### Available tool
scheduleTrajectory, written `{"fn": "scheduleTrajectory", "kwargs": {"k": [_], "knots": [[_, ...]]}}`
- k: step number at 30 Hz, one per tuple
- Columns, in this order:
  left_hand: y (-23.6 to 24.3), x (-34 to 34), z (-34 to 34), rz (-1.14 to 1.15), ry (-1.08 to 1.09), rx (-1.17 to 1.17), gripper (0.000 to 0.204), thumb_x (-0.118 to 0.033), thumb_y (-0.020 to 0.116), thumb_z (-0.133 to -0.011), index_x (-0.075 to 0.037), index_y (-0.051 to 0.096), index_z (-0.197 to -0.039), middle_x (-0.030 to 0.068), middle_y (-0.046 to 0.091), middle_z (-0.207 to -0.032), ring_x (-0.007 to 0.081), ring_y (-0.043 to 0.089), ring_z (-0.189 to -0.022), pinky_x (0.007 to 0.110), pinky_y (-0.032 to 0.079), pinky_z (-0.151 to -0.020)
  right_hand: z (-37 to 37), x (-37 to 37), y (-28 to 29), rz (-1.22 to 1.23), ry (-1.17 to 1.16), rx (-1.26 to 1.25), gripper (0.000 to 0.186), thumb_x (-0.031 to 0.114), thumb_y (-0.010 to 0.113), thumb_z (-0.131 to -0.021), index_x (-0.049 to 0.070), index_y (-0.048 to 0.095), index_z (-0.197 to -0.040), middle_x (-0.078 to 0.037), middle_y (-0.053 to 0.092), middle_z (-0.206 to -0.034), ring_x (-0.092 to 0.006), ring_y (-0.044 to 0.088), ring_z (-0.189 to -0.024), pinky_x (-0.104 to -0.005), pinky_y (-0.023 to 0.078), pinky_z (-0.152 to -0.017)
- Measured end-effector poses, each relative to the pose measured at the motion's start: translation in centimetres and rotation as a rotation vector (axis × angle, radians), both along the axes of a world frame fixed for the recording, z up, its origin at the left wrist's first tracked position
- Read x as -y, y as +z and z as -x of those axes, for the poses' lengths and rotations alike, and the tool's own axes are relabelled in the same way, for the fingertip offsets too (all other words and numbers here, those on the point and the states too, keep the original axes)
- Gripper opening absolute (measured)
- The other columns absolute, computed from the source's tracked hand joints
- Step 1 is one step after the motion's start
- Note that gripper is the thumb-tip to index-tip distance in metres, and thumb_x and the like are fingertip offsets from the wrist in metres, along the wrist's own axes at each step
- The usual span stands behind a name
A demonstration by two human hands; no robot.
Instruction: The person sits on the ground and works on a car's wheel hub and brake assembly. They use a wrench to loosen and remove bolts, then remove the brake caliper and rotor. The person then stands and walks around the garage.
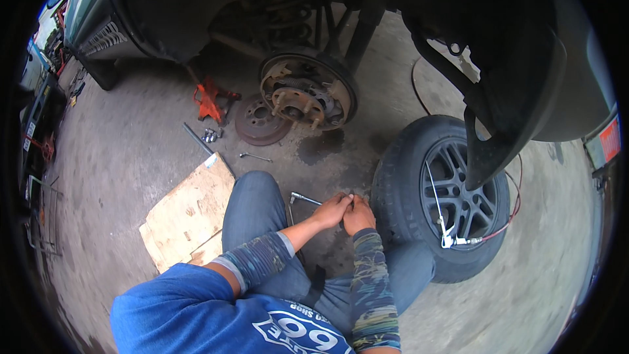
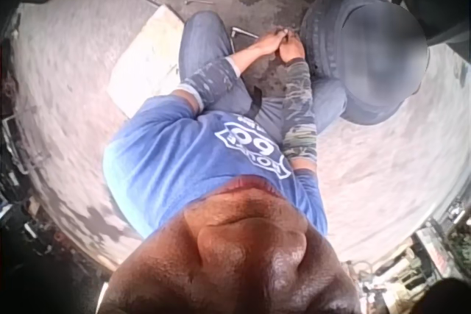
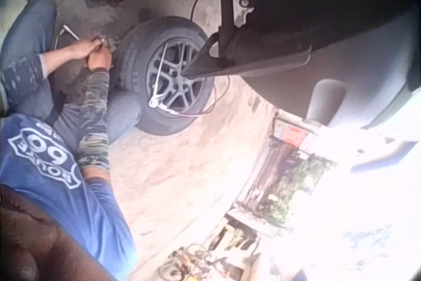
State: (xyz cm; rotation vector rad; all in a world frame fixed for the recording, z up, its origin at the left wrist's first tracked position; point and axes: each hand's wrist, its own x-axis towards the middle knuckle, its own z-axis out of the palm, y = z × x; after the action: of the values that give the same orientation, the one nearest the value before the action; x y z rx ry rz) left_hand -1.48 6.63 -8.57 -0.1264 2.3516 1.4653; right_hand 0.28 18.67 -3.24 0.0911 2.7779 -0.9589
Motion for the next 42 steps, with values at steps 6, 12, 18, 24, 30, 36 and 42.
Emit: {"fn": "scheduleTrajectory", "kwargs": {"k": [6,12,18,24,30,36,42], "knots": [[1.8,0.3,-0.2,0.007,-0.050,0.014,0.059,-0.052,0.038,-0.100,0.000,0.062,-0.115,0.0244,0.068,-0.111,0.0404,0.062,-0.110,0.044,0.046,-0.093,0.2,0.1,0.4,-0.029,-0.007,0.082,0.039,0.029,0.047,-0.097,0.003,0.058,-0.124,-0.026,0.064,-0.119,-0.0423,0.059,-0.114,-0.0503,0.046,-0.097],[7.1,4.2,3.4,-0.062,0.308,-0.212,0.052,-0.048,0.048,-0.099,0.000,0.060,-0.116,0.0150,0.070,-0.099,0.0270,0.067,-0.092,0.039,0.050,-0.082,0.2,0.5,0.7,-0.092,0.025,0.179,0.051,0.038,0.052,-0.095,0.004,0.058,-0.133,-0.024,0.063,-0.126,-0.0406,0.058,-0.119,-0.0466,0.045,-0.101],[9.8,8.5,7.5,-0.460,0.596,-0.157,0.054,-0.053,0.045,-0.101,-0.003,0.053,-0.118,0.0087,0.060,-0.100,0.0154,0.060,-0.085,0.032,0.048,-0.072,-0.3,1.2,1.7,-0.059,0.088,0.231,0.051,0.041,0.054,-0.095,0.004,0.060,-0.130,-0.024,0.063,-0.125,-0.0391,0.058,-0.119,-0.0451,0.045,-0.100],[12.0,12.5,8.4,-0.404,0.815,-0.218,0.072,-0.058,0.053,-0.095,-0.002,0.042,-0.140,0.0132,0.053,-0.124,0.0229,0.056,-0.109,0.039,0.048,-0.086,-0.4,1.0,1.5,-0.067,0.138,0.214,0.051,0.041,0.054,-0.095,0.004,0.060,-0.129,-0.022,0.064,-0.125,-0.0381,0.058,-0.119,-0.0440,0.045,-0.100],[16.8,13.2,7.7,0.548,0.598,-0.797,0.093,-0.053,0.071,-0.083,0.006,0.034,-0.144,0.0240,0.048,-0.135,0.0377,0.051,-0.125,0.046,0.043,-0.103,-0.4,1.2,1.2,-0.034,0.148,0.182,0.051,0.041,0.054,-0.095,0.004,0.060,-0.129,-0.021,0.064,-0.126,-0.0378,0.058,-0.119,-0.0435,0.045,-0.102],[21.9,10.8,8.2,0.861,0.382,-0.669,0.088,-0.063,0.073,-0.075,0.008,0.050,-0.121,0.0215,0.065,-0.109,0.0346,0.070,-0.091,0.043,0.057,-0.072,-0.6,1.5,1.8,-0.039,0.196,0.180,0.050,0.040,0.054,-0.095,0.004,0.060,-0.129,-0.020,0.064,-0.127,-0.0384,0.058,-0.119,-0.0444,0.045,-0.101],[22.7,10.9,10.2,1.141,0.226,-0.628,0.073,-0.063,0.069,-0.078,0.005,0.060,-0.103,0.0142,0.071,-0.086,0.0287,0.072,-0.082,0.038,0.057,-0.068,-0.7,1.5,2.4,-0.024,0.233,0.199,0.053,0.038,0.055,-0.094,0.000,0.058,-0.131,-0.024,0.062,-0.127,-0.0402,0.057,-0.120,-0.0440,0.044,-0.103]]}}
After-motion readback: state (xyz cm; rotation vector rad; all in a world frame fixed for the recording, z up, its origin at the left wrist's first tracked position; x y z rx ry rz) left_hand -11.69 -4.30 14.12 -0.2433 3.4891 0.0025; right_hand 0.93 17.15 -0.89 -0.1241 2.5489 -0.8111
